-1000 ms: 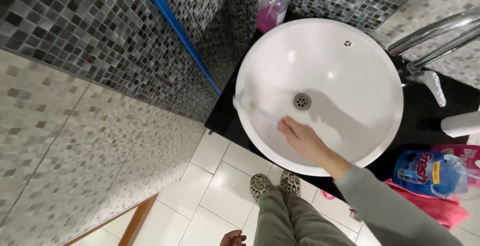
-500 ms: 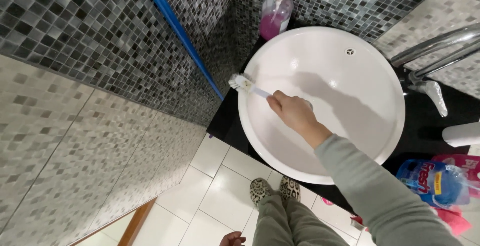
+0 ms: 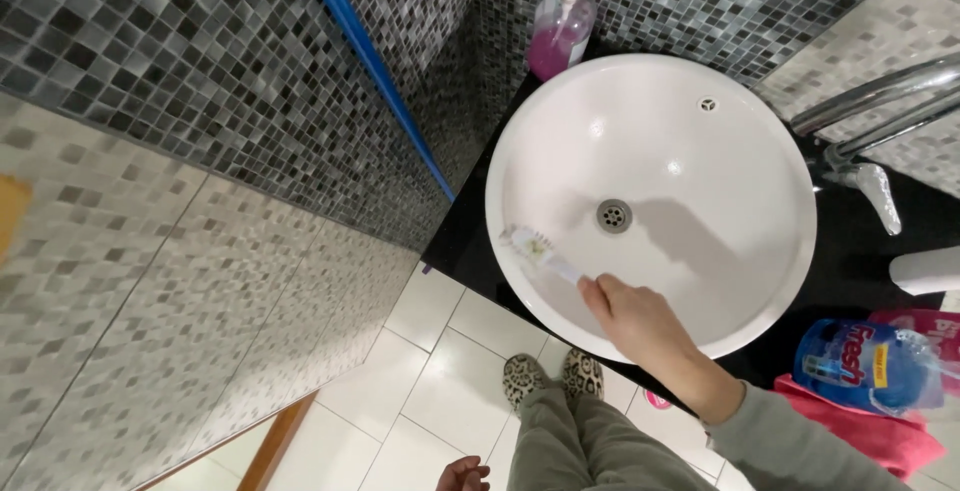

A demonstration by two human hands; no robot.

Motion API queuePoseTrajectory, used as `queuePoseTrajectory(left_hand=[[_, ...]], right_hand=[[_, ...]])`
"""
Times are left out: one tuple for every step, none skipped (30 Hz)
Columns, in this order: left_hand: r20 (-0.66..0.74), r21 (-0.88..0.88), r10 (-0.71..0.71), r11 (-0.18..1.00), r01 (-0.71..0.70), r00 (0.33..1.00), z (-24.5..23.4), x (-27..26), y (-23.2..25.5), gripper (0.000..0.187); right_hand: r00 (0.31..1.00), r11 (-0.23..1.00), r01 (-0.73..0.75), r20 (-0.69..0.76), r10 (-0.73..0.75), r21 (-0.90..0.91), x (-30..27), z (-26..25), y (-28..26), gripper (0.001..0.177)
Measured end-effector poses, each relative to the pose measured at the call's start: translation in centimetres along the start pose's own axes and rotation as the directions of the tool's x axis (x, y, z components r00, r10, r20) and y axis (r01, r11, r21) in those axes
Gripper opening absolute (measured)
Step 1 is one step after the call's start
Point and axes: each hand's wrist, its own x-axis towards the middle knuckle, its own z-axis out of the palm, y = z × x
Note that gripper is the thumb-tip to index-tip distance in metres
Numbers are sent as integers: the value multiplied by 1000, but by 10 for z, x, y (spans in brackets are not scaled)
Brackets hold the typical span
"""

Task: The person sprays a sink with a cleaning solution, then uses a brush with pink powder to scrub the basin. They rinse the sink and brush under running water, continuing to scrub and rinse the basin thoroughly.

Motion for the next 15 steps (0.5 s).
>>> queuePoseTrajectory(left_hand=[[-150,138,43,990,-22,988,20,-7,13,36],[-286,274,100,962,-19,953,41,-14,23,28],[-282,271,97,963,-17,954,55,-16,30,28],[-377,261,109,965,-7,920,71,-19,36,27],[-469,251,120,968,2,875,86,-22,42,25],[-470,248,119,969,1,875,84,-22,39,25],[-454,247,106,969,11,885,83,-21,36,25],[-436,248,93,969,20,895,83,-20,32,25],[-435,246,93,969,19,895,88,-22,34,25],[-426,235,78,972,26,901,91,-25,38,27],[-417,223,64,974,34,907,94,-28,41,29],[-412,224,64,974,33,909,71,-18,25,29],[-248,174,48,985,-4,968,49,-8,9,34],[-80,119,43,992,-33,996,27,2,-7,39],[-79,119,46,992,-36,996,38,-1,0,39]], right_hand=[[998,999,-18,52,20,-45,3,2,-1,48],[994,995,-38,102,48,-92,4,5,-1,51],[994,994,-43,98,52,-96,16,12,2,51],[998,993,-2,70,10,-116,29,18,4,53],[999,990,38,42,-33,-138,42,24,7,55],[998,989,40,43,-34,-141,51,23,0,55],[999,992,33,2,-33,-121,61,21,-7,55],[999,995,25,-41,-29,-100,71,19,-13,55],[999,994,25,-41,-30,-102,71,17,-10,55],[1000,997,28,-8,-29,-76,72,17,-8,56],[999,998,30,26,-29,-49,72,17,-6,56],[999,998,29,21,-28,-49,63,21,1,56],[996,997,25,83,-19,-74,54,25,8,57],[989,995,28,147,-13,-99,45,30,15,59],[989,995,30,145,-16,-99,39,26,13,59]])
